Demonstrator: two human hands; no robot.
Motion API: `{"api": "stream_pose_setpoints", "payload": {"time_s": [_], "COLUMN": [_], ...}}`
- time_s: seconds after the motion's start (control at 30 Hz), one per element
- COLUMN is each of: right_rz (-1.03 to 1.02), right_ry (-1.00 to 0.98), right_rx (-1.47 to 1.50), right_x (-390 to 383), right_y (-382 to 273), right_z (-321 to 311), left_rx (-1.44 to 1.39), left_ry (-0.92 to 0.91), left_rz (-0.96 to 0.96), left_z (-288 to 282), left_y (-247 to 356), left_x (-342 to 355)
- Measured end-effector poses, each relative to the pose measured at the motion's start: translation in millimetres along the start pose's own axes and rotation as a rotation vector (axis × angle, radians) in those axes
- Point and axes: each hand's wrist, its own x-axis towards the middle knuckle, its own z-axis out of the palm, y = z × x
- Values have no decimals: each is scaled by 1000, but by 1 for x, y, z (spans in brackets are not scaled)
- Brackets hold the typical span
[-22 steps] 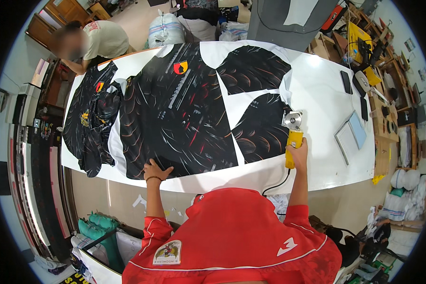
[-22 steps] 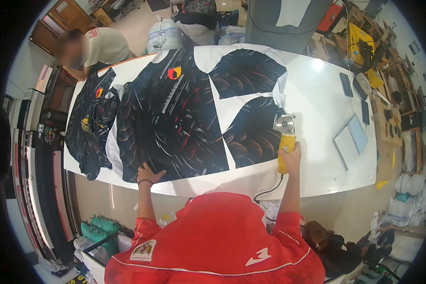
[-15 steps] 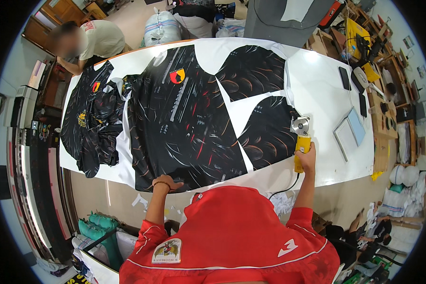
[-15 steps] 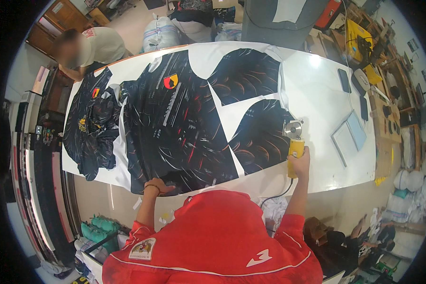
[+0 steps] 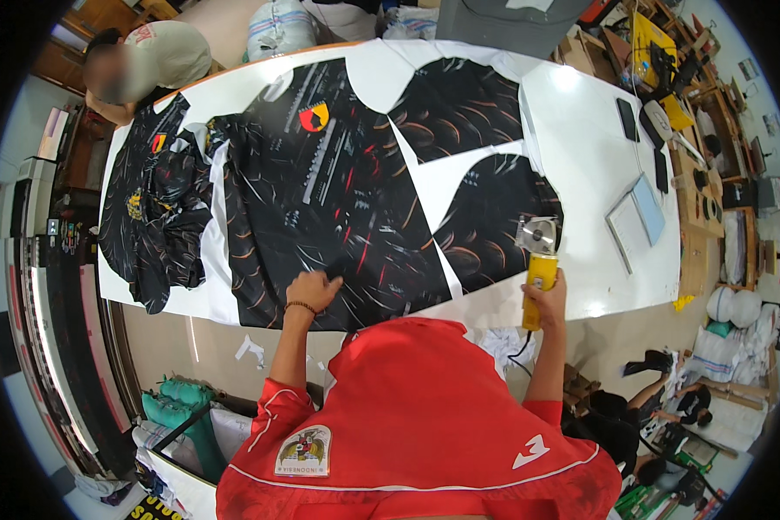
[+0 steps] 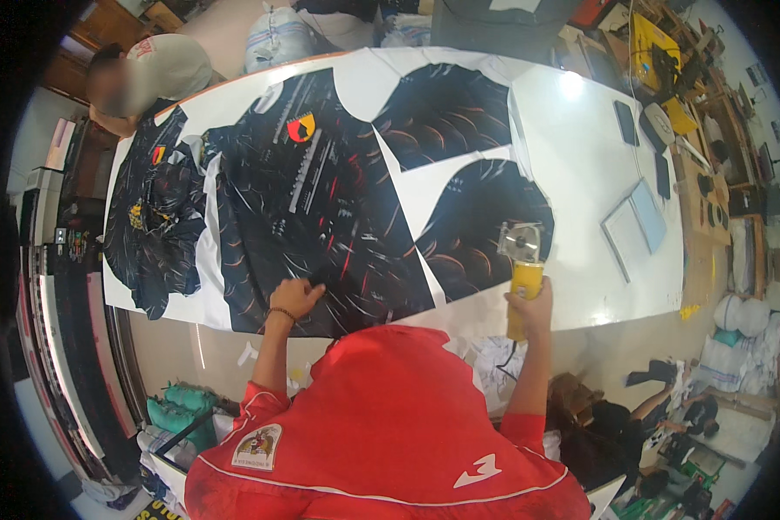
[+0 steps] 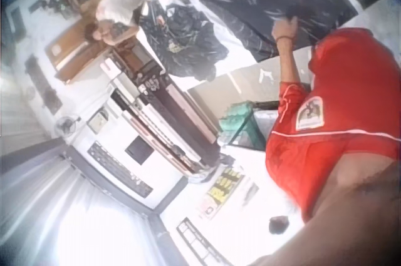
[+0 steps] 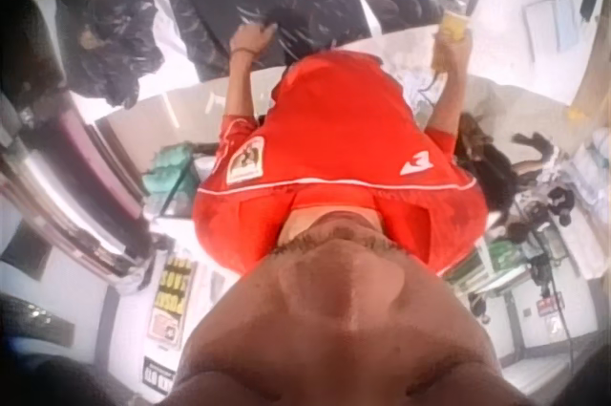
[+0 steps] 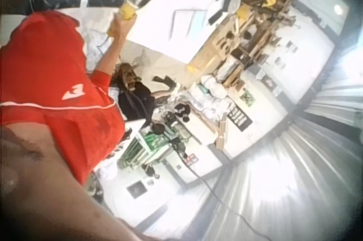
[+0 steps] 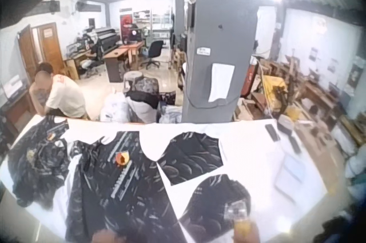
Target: The person uses a yellow electric fabric cutter to cut patterned black fabric laid on a white table. They guide the cutter along the fabric edges, repositioning pieces as needed, and remove cut sections while continuing the cutting process.
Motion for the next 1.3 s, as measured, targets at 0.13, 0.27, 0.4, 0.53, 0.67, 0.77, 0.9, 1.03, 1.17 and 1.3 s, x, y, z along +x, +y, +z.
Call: {"api": "stream_pose_setpoints", "payload": {"time_s": [0.13,0.27,0.4,0.53,0.67,0.77,0.9,1.03,1.17,1.3], "right_rz": [118,88,22,-84,-31,73,77,30,-33,-89], "right_ry": [-180,-179,-184,-222,-260,-281,-250,-212,-198,-194], "right_rx": [-25,-147,-355,-488,-645,-780,-952,-922,-909,-896], "right_x": [-54,-97,-131,-154,-162,-162,-160,-157,-152,-151], "right_y": [9,26,13,35,37,41,43,46,57,43], "right_z": [11,26,32,24,29,39,54,58,57,63], "left_rx": [-350,-270,-220,-148,-96,-87,-79,-86,-96,-107], "left_ry": [440,695,727,778,772,760,790,793,782,771], "left_rz": [360,528,532,552,525,529,540,539,532,530], "left_z": [31,59,75,83,92,94,93,95,94,94], "left_y": [3,17,26,31,31,32,33,31,32,32], "left_x": [17,24,26,32,35,35,34,36,34,35]}}
